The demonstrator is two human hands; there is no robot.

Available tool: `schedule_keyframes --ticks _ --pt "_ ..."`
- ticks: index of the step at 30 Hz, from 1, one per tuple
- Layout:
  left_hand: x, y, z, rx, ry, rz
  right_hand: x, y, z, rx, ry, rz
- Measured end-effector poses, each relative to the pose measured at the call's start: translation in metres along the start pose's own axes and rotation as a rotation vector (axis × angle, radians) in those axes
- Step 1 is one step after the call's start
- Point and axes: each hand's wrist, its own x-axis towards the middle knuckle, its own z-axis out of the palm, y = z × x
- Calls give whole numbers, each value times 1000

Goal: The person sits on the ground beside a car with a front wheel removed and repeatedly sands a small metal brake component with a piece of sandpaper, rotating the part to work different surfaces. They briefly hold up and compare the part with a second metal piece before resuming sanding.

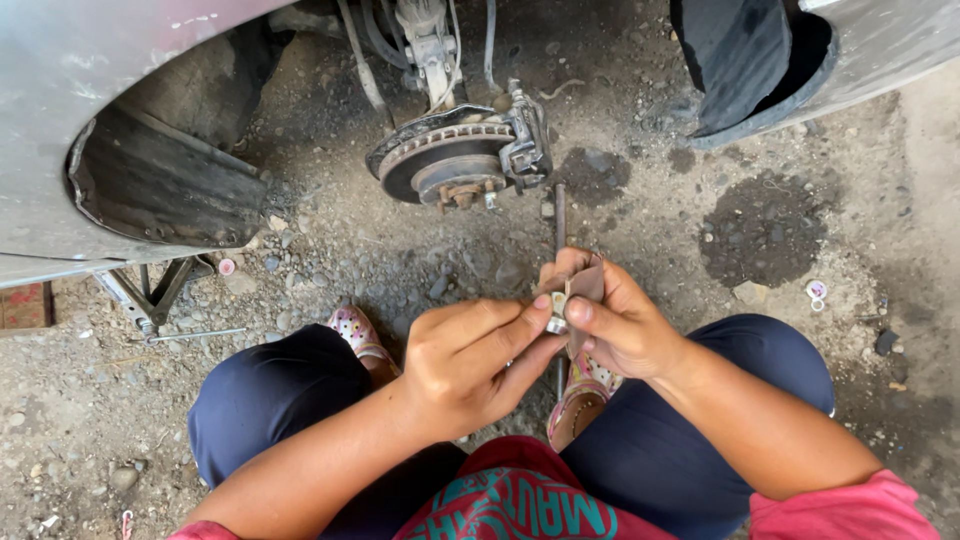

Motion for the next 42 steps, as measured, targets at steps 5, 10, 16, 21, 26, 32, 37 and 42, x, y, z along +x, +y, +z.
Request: schedule_keyframes --ticks 5,10,16,21,26,32,37,42 --pt "-3 -4 -4 47 -64 97 -1 7 -4 -3 -41 -41" --pt "-9 -8 7 2 -60 63 2 21 -7 -10 272 -15" --pt "-10 -10 14 -153 48 -208 0 8 -17 34 349 -92" --pt "-14 -9 17 -224 83 -275 -5 -1 -14 -189 245 -81" --pt "-16 -10 18 -176 86 -246 -6 3 -7 -182 175 0" --pt "-14 -10 17 -24 19 -57 -3 14 3 -372 325 -101" --pt "-18 -10 18 -205 11 -253 5 12 2 -233 397 -104" --pt "-26 -21 25 -1132 53 -877 1 -6 2 -661 365 -296"
